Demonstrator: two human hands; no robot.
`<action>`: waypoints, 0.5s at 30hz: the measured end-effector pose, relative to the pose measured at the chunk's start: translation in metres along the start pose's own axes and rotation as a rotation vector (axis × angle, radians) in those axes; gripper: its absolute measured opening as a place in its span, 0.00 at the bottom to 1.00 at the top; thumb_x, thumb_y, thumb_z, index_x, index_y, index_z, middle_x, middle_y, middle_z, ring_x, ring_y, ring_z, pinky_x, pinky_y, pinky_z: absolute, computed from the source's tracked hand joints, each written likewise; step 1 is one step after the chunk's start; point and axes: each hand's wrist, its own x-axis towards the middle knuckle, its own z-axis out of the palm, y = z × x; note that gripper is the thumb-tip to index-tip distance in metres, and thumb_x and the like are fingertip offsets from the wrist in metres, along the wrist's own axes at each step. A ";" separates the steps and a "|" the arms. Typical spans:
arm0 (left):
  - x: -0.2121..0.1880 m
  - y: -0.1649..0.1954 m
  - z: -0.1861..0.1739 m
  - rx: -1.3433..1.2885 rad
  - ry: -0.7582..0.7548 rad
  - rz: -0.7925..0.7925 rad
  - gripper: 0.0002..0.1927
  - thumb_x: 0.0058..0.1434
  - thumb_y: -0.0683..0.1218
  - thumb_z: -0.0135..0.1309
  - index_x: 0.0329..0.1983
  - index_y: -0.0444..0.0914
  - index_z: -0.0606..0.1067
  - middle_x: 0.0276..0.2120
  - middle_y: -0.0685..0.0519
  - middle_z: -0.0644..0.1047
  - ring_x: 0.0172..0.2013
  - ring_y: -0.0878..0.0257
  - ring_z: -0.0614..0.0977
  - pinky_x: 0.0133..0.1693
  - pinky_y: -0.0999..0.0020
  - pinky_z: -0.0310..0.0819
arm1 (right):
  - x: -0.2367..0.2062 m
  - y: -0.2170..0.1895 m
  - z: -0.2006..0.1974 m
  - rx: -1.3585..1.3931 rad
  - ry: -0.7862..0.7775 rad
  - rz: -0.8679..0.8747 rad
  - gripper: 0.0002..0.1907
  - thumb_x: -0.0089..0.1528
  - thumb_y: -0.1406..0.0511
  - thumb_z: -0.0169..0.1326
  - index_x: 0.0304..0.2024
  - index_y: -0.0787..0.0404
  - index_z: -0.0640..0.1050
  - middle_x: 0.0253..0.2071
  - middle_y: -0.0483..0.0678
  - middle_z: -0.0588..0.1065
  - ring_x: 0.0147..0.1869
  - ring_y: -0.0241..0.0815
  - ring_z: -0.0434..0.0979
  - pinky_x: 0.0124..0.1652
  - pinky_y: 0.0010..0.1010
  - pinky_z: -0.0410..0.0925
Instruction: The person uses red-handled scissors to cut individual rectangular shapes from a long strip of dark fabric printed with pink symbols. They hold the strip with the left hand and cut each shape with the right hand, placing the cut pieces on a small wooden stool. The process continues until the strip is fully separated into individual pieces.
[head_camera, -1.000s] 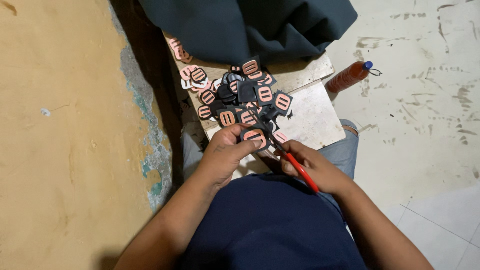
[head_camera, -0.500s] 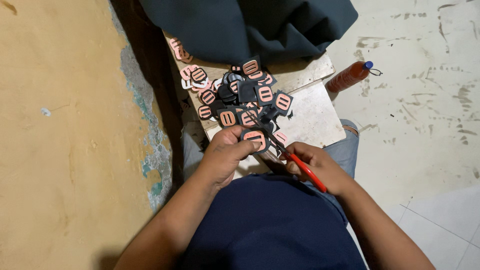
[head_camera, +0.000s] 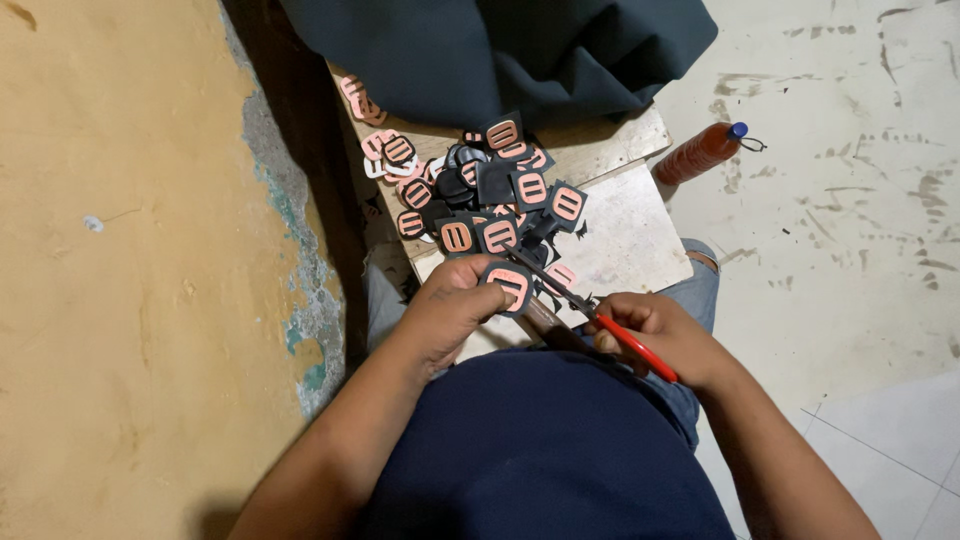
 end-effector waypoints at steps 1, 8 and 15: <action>0.002 -0.001 -0.002 0.020 0.016 -0.013 0.12 0.60 0.36 0.54 0.47 0.30 0.78 0.36 0.53 0.81 0.33 0.70 0.79 0.39 0.75 0.75 | 0.001 0.004 0.001 -0.008 0.005 -0.019 0.18 0.56 0.56 0.66 0.37 0.66 0.82 0.21 0.43 0.71 0.20 0.30 0.63 0.20 0.22 0.56; 0.050 0.002 -0.041 0.099 0.392 0.124 0.22 0.58 0.36 0.58 0.57 0.31 0.71 0.37 0.50 0.82 0.28 0.68 0.78 0.29 0.75 0.72 | 0.013 0.025 0.017 0.169 0.087 -0.016 0.17 0.61 0.54 0.58 0.38 0.61 0.79 0.22 0.41 0.70 0.20 0.30 0.65 0.20 0.22 0.60; 0.077 0.035 -0.085 0.276 0.633 0.331 0.27 0.60 0.42 0.59 0.61 0.32 0.66 0.36 0.53 0.80 0.30 0.68 0.79 0.30 0.74 0.75 | 0.014 0.026 0.023 0.163 0.104 0.018 0.16 0.63 0.55 0.56 0.39 0.62 0.78 0.21 0.42 0.69 0.20 0.31 0.65 0.20 0.23 0.59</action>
